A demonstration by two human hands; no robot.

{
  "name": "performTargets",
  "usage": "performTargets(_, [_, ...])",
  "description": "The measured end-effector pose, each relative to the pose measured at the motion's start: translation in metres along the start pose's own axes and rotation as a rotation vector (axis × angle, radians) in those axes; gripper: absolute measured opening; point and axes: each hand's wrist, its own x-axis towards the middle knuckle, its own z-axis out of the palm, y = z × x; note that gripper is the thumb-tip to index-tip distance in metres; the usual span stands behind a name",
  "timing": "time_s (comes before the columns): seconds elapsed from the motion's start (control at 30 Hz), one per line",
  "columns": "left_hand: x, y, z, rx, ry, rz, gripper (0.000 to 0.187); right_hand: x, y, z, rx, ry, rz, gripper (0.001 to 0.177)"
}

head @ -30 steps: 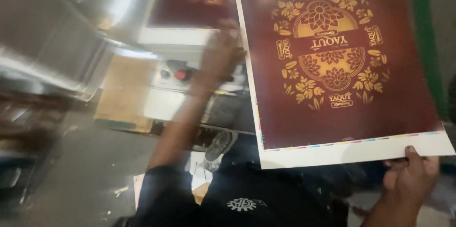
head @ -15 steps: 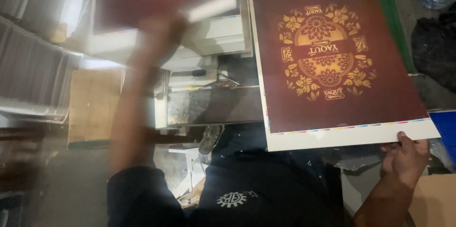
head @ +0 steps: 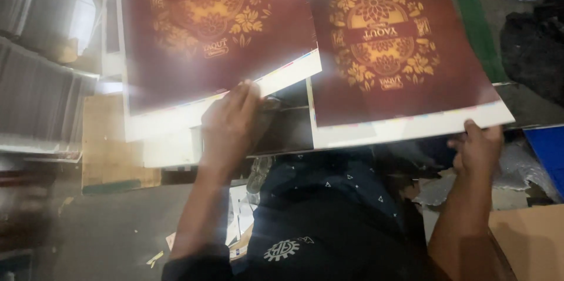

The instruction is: The person repeatedly picks up large, maroon-colored printed sheets with gold designs from a pile and places them onto a stack on a table. The camera shakes significantly throughout the process, obscuring clear details of the hand movements.

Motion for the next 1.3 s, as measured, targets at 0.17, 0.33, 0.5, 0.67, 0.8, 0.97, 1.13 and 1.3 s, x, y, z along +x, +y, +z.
performTargets(0.17, [0.002, 0.013, -0.005, -0.063, 0.066, -0.015, 0.031, 0.023, -0.019, 0.028, 0.006, -0.092, 0.04, 0.048])
performTargets(0.33, [0.008, 0.027, -0.004, -0.143, 0.13, 0.048, 0.025, 0.002, -0.007, 0.041, -0.042, -0.099, 0.086, 0.059])
performTargets(0.5, [0.015, 0.066, 0.023, -0.274, 0.07, 0.156, 0.029, -0.09, -0.046, 0.113, -0.104, -0.419, 0.129, 0.054])
performTargets(0.67, [0.016, 0.107, 0.049, -0.35, -0.057, 0.175, 0.024, -0.124, -0.052, 0.158, 0.16, -0.671, 0.079, 0.046])
performTargets(0.8, [0.026, 0.112, 0.03, -0.394, -0.031, 0.216, 0.041, -0.116, -0.064, 0.158, 0.449, -0.563, 0.087, 0.03])
performTargets(0.97, [0.038, 0.041, 0.007, -0.234, -0.263, -0.045, 0.025, -0.088, -0.066, 0.106, 0.356, -0.313, 0.018, 0.036])
performTargets(1.13, [0.031, -0.062, 0.048, -0.136, -0.228, -0.285, 0.041, -0.066, -0.035, 0.031, 0.364, -0.232, -0.061, 0.035])
performTargets(1.3, [0.032, -0.094, 0.067, 0.318, -0.204, -0.061, 0.093, -0.073, -0.026, -0.013, 0.302, -0.074, -0.044, 0.037])
